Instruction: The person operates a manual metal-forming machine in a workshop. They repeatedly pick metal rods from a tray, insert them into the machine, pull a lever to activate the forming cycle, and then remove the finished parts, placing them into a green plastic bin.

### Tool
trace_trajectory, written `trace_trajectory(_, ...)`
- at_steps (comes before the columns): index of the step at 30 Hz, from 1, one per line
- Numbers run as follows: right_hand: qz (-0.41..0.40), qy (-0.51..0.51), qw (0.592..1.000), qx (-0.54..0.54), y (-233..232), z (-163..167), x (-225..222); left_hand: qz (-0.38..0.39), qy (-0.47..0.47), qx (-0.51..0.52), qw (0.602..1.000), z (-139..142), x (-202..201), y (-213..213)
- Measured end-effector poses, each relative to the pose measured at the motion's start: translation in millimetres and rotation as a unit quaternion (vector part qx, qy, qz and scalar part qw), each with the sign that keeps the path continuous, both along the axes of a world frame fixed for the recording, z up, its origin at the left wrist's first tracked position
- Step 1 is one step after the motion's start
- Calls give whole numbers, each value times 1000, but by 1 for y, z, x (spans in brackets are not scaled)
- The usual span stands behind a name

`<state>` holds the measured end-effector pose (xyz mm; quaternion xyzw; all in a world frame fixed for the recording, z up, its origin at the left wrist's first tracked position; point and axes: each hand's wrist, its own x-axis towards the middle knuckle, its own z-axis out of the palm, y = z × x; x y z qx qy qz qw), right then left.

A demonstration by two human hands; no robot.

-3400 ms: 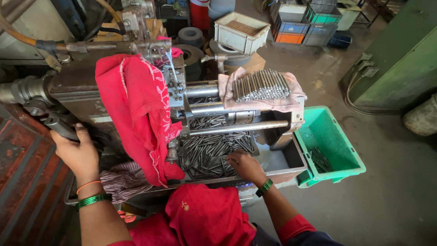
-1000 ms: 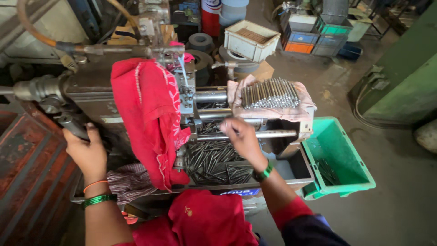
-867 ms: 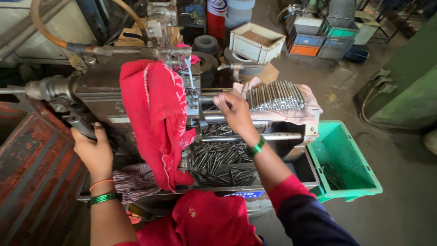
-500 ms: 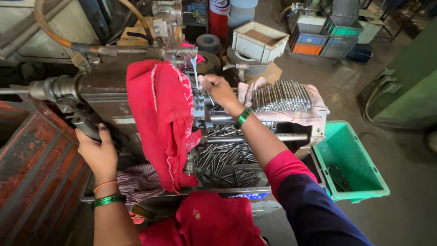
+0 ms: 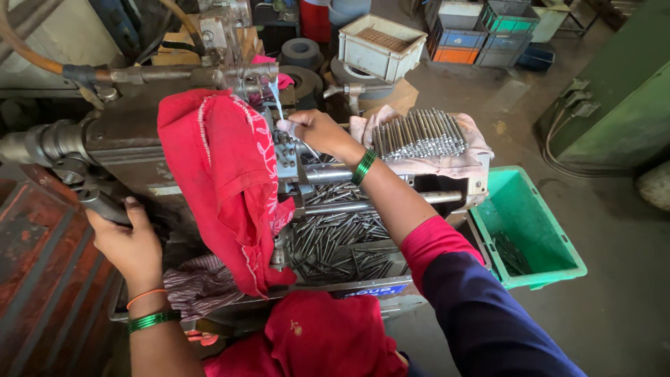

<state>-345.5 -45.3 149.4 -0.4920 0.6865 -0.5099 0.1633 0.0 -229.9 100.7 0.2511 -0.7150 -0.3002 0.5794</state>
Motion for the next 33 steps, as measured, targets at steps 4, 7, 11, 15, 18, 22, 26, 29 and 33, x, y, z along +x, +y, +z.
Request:
trace_trajectory(4, 30, -8, 998, -46, -1, -6, -4, -3, 4, -8, 1000, 2, 0, 3)
trace_trajectory(7, 52, 24, 995, -77, -1, -11, -8, -6, 8, 0, 1000, 2, 0, 3)
trace_trajectory(11, 44, 55, 995, -68, -2, -11, -9, -3, 10, -11, 1000, 2, -2, 3)
trace_trajectory(15, 42, 54, 995, -67, -1, -8, -7, -8, 20, -8, 1000, 3, -3, 3)
trace_trajectory(18, 41, 53, 996, -65, 0, -7, -5, 6, 8, 2, 1000, 3, -3, 3)
trace_trajectory(22, 44, 63, 995, -62, 2, -6, -3, -8, 20, -16, 1000, 5, -3, 5)
trace_trajectory(26, 45, 72, 995, -57, 10, 1, -1, -5, 18, -17, 1000, 9, -2, 9)
trace_trajectory(29, 24, 51, 998, -4, 27, 8, -2, 5, 8, 5, 1000, 11, -2, 10)
trace_trajectory(33, -46, 70, 996, -6, 59, 11, -9, 12, 14, -7, 1000, 11, -2, 9)
